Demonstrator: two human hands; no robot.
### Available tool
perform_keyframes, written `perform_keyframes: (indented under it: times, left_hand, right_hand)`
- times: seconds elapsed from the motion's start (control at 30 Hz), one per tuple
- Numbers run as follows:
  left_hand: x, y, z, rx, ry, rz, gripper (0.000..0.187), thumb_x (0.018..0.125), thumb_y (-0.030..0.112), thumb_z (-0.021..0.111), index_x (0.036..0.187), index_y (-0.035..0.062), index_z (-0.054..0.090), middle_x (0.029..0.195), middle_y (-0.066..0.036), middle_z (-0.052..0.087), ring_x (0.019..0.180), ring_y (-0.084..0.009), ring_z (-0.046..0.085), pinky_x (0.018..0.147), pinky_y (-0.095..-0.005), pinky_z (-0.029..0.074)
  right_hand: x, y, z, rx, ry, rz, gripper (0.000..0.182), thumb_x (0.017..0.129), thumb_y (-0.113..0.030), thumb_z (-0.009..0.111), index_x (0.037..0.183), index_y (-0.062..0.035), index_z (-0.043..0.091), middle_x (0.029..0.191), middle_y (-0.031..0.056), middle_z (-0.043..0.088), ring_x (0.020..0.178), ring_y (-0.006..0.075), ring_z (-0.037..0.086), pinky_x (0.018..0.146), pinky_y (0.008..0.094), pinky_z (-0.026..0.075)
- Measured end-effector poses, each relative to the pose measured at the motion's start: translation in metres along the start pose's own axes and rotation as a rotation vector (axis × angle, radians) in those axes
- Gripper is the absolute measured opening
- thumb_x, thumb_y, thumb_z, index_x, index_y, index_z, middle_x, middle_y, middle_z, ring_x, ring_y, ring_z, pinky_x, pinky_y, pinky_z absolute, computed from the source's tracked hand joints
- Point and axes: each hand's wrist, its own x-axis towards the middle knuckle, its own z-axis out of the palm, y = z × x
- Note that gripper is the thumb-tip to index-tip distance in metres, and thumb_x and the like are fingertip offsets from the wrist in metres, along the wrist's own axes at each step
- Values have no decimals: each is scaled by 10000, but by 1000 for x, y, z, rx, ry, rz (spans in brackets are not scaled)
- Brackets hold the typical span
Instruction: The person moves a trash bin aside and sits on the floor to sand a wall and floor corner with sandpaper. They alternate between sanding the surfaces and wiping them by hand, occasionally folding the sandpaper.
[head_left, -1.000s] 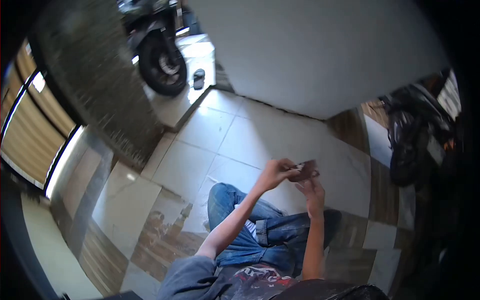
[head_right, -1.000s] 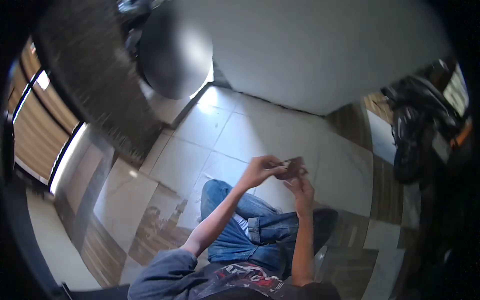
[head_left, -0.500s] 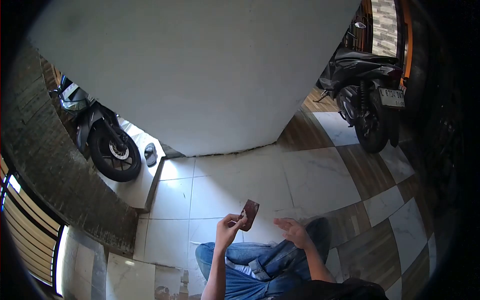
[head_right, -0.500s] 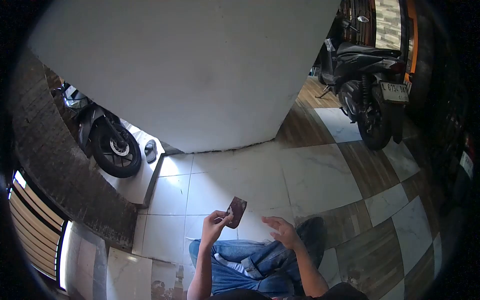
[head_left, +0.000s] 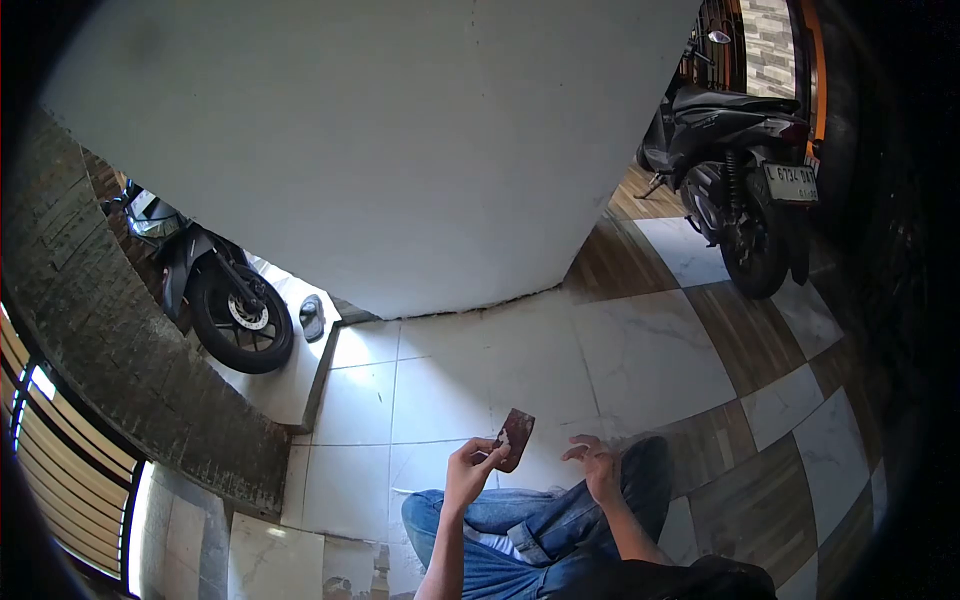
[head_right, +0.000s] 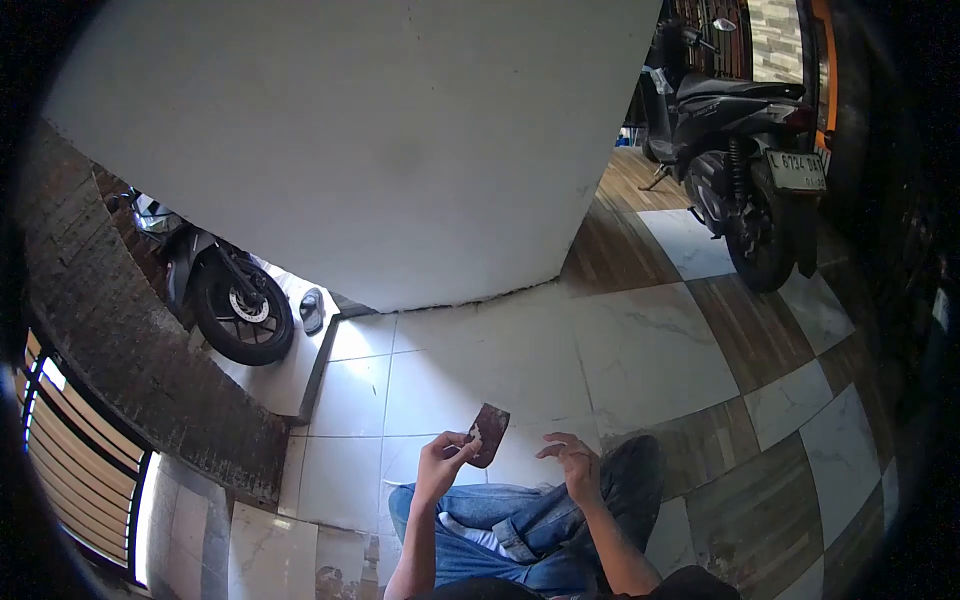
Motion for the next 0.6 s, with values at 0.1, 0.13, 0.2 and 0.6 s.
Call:
perform_keyframes:
  times: [0.1,0.13,0.2,0.6]
  left_hand:
    - [0,0,3,-28,-11,-3,289,834,209,734,954,-43,660,818,-99,689,739,-147,654,694,-259,501]
    - [0,2,3,-25,-18,-5,290,834,212,734,954,-42,660,815,-98,688,738,-147,653,693,-259,501]
    - [0,2,4,-24,-23,-8,291,834,215,734,953,-40,660,812,-98,688,737,-146,653,693,-260,500]
    - [-2,-4,1,-27,-15,-16,304,830,232,739,953,-36,663,792,-101,690,734,-148,652,690,-261,494]
  right_hand:
    - [-5,19,-28,193,-96,42,306,999,-195,312,870,-20,527,930,169,621,770,279,627,768,429,518]
    - [-7,22,-31,191,-96,46,306,999,-195,312,870,-20,527,930,169,621,770,279,627,768,429,518]
    - [-3,16,-27,221,-31,120,264,986,-205,372,863,-32,530,793,101,589,699,224,575,756,366,499]
    - [4,-25,1,-721,-16,168,171,614,83,456,688,-25,566,679,40,538,651,121,507,654,224,401]
